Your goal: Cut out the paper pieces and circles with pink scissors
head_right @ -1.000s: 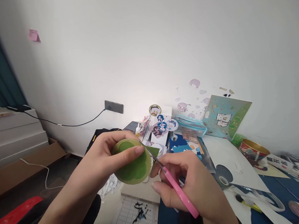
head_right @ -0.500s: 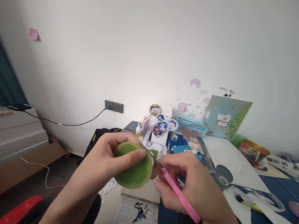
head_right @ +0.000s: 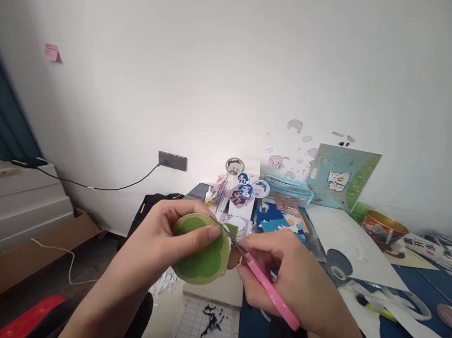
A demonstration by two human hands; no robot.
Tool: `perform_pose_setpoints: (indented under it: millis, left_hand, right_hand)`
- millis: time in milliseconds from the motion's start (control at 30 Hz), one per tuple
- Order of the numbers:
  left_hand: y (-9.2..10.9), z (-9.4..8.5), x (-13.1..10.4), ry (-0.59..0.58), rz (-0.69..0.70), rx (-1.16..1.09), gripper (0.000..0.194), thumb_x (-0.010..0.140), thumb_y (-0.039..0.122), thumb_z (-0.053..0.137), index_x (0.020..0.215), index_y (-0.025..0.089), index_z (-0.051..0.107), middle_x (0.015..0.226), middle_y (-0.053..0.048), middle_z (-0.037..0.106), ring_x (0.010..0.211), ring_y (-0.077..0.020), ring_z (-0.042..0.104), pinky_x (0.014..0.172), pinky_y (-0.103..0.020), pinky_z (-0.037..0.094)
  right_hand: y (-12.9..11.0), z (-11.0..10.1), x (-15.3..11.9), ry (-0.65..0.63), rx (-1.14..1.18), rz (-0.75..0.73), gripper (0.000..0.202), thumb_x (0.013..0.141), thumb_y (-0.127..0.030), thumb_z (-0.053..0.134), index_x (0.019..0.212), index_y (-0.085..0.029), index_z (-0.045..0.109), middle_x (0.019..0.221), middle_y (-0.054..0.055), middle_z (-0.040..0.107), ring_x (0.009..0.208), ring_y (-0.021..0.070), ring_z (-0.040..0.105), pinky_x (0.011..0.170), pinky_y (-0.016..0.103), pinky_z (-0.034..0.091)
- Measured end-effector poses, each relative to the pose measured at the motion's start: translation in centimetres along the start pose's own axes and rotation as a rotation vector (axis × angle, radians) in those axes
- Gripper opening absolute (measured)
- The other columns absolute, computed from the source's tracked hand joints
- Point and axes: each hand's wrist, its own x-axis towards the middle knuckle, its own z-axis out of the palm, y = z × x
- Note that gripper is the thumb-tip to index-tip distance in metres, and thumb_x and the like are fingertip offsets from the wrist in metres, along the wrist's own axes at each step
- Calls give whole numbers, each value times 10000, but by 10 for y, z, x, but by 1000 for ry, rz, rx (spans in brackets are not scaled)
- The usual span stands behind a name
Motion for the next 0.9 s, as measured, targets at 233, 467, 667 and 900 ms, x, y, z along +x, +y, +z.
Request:
perform_pose_setpoints:
  millis: [233, 467, 667, 900]
  left_hand:
    - [0, 0, 2, -28, 19, 3, 133, 734, 226, 687, 651, 134, 640, 571, 32, 571, 519, -69, 495, 476, -143, 409]
    - [1, -1, 0, -30, 16, 29, 142, 744, 238, 689, 661, 132, 644, 579, 30, 572, 526, -68, 492, 487, -142, 410]
    - [1, -2, 1, -51, -5, 39, 156, 741, 263, 695, 668, 136, 643, 592, 19, 582, 538, -82, 506, 497, -157, 414]
    - [0, -2, 1, -46, -25, 40, 167, 741, 281, 701, 674, 140, 643, 597, 17, 581, 547, -90, 514, 505, -167, 419]
  right_hand:
    - [2, -2, -2, -21, -20, 8, 253, 789, -110, 520, 606, -215, 381, 563, -66, 290, 502, 102, 286, 452, 248, 240]
    - [2, -2, -1, -35, -24, 24, 276, 808, -129, 528, 605, -219, 365, 548, -63, 289, 494, 105, 281, 427, 238, 251]
    - [3, -4, -2, -42, -58, 30, 248, 783, -115, 519, 599, -217, 387, 530, -63, 306, 483, 104, 294, 415, 230, 255]
    - [3, -2, -4, -32, -51, 54, 235, 772, -97, 522, 594, -211, 419, 517, -60, 326, 468, 102, 312, 411, 224, 269]
